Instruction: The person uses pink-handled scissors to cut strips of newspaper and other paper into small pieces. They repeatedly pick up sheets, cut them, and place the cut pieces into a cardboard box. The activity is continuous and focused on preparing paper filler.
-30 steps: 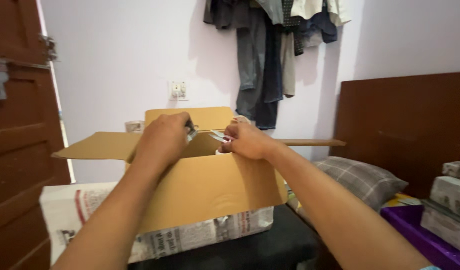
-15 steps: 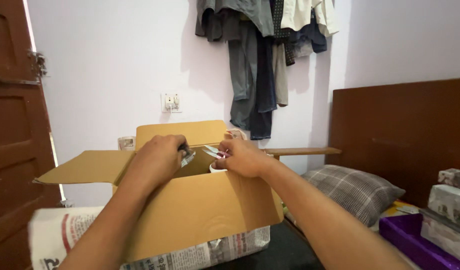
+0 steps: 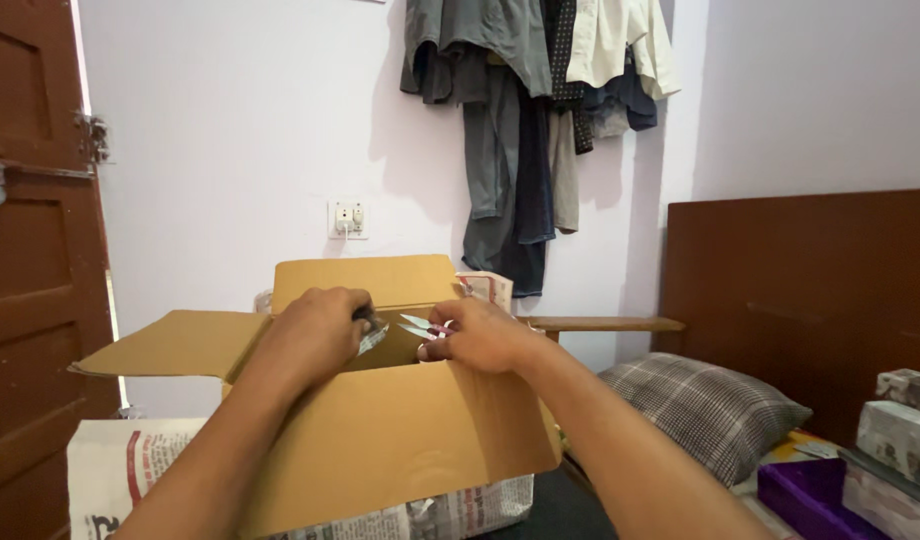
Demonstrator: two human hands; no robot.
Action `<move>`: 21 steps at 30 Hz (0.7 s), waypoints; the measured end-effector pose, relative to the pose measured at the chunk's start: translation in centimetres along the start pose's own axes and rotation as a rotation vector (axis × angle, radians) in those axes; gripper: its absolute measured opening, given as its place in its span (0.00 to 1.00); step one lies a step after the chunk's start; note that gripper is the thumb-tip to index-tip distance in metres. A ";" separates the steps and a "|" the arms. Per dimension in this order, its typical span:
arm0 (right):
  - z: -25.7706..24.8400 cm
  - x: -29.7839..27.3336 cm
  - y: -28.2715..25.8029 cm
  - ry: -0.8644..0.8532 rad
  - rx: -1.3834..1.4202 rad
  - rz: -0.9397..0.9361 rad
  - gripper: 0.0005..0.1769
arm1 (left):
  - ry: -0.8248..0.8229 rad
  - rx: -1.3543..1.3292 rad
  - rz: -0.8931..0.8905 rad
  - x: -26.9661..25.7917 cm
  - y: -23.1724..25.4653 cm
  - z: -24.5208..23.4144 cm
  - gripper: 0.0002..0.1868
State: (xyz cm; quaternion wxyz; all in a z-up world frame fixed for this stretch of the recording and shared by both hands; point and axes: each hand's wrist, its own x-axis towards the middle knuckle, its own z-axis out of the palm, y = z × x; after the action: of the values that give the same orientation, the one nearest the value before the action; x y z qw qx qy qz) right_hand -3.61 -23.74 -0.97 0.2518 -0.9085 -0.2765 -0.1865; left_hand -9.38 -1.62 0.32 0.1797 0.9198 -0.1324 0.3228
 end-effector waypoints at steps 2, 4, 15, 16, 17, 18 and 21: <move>0.0 -0.1 -0.1 -0.008 0.053 -0.005 0.22 | 0.008 -0.020 -0.013 -0.1 0.0 0.0 0.10; -0.1 -0.2 -0.3 0.008 0.049 0.000 0.21 | 0.024 -0.020 -0.007 -0.1 -0.1 0.0 0.10; 0.5 -1.9 -1.4 0.395 0.033 -0.175 0.19 | 0.482 0.078 0.274 -1.9 1.1 0.0 0.05; 0.5 -2.3 -1.7 0.453 0.037 -0.200 0.18 | 0.523 0.137 0.316 -2.2 1.4 -0.1 0.07; 0.5 -2.6 -1.9 0.512 0.041 -0.226 0.17 | 0.562 0.197 0.359 -2.5 1.7 -0.2 0.08; 0.6 -3.2 -2.1 0.567 0.044 -0.244 0.16 | 0.594 0.252 0.401 -2.9 2.1 -0.2 0.10; -0.1 -4.3 -2.7 0.680 0.001 -0.299 0.14 | 0.673 0.251 0.510 -4.5 3.7 -0.7 0.12</move>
State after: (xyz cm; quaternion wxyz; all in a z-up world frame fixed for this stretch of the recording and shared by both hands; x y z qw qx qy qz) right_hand -8.57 -23.63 -2.05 0.2998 -0.7442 -0.3066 -0.5122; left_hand -14.51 -4.08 -1.17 0.0144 0.7159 -0.2491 0.6521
